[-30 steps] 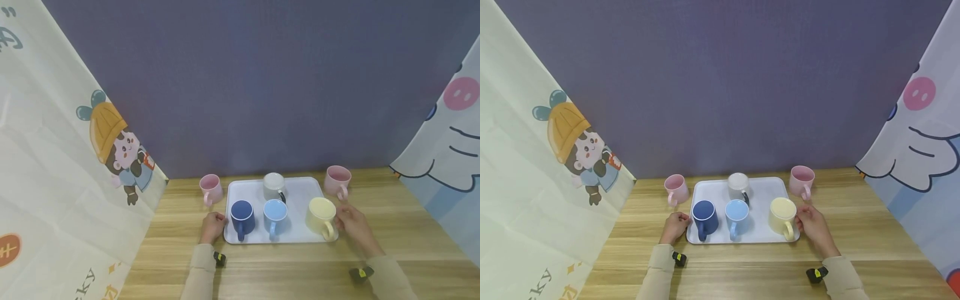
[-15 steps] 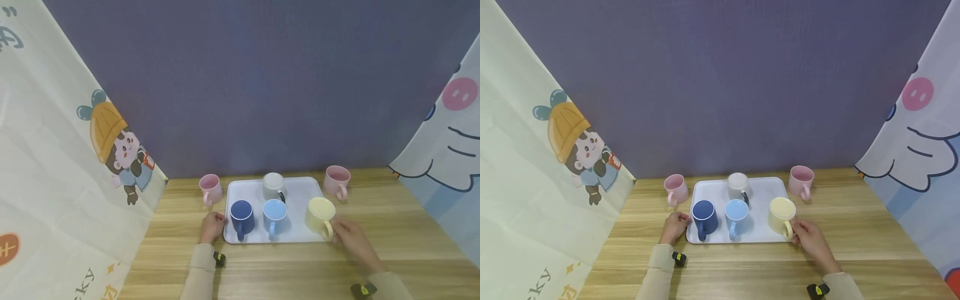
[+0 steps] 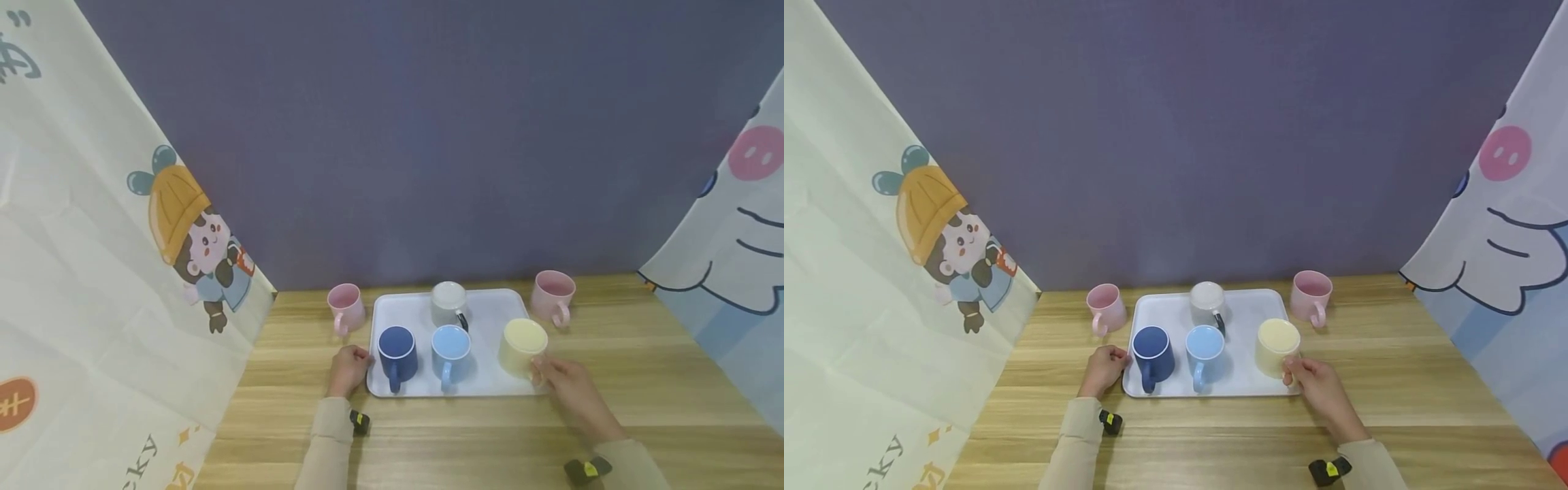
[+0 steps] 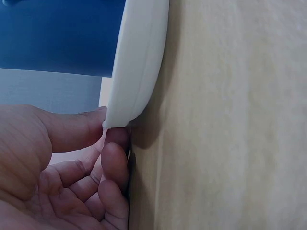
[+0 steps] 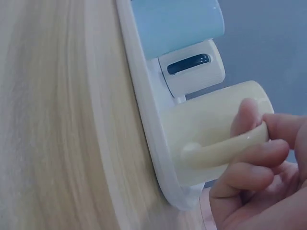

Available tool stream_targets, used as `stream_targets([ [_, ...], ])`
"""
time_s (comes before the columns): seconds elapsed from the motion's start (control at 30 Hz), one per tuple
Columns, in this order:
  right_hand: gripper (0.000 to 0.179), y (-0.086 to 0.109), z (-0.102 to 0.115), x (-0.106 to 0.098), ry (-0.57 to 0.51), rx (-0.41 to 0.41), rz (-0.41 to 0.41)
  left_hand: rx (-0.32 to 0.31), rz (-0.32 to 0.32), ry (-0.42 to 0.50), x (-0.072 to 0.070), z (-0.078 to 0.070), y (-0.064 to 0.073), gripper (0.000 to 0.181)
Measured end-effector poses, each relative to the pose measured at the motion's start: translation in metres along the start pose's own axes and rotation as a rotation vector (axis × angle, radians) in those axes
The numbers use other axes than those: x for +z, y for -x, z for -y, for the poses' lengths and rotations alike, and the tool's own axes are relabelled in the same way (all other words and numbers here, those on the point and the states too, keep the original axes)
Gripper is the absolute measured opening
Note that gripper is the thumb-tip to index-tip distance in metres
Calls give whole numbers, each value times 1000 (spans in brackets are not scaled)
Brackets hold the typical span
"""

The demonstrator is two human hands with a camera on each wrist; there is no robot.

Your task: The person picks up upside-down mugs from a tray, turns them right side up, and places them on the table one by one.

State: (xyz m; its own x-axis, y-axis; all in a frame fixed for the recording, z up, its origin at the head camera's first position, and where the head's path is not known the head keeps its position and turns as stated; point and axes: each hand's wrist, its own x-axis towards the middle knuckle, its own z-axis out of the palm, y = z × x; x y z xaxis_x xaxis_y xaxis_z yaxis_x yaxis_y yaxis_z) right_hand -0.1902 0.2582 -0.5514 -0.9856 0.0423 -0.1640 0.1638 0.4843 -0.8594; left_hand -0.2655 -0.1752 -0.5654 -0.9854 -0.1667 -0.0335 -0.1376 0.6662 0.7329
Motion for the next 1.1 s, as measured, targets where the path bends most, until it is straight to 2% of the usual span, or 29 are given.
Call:
stream_targets([
  [0.43,63,-1,16,4,-87,67,-60,6,-3,-8,3,0,-1,11],
  [0.63,57,-7,25,7,-60,-11,-133,15,-9,-9,3,0,-2,11],
  [0.87,52,-11,42,5,-151,-33,-161,12,-16,-5,2,1,-1,10],
  [1.1,50,-16,54,4,-189,-88,-189,17,-20,9,2,3,-1,10],
])
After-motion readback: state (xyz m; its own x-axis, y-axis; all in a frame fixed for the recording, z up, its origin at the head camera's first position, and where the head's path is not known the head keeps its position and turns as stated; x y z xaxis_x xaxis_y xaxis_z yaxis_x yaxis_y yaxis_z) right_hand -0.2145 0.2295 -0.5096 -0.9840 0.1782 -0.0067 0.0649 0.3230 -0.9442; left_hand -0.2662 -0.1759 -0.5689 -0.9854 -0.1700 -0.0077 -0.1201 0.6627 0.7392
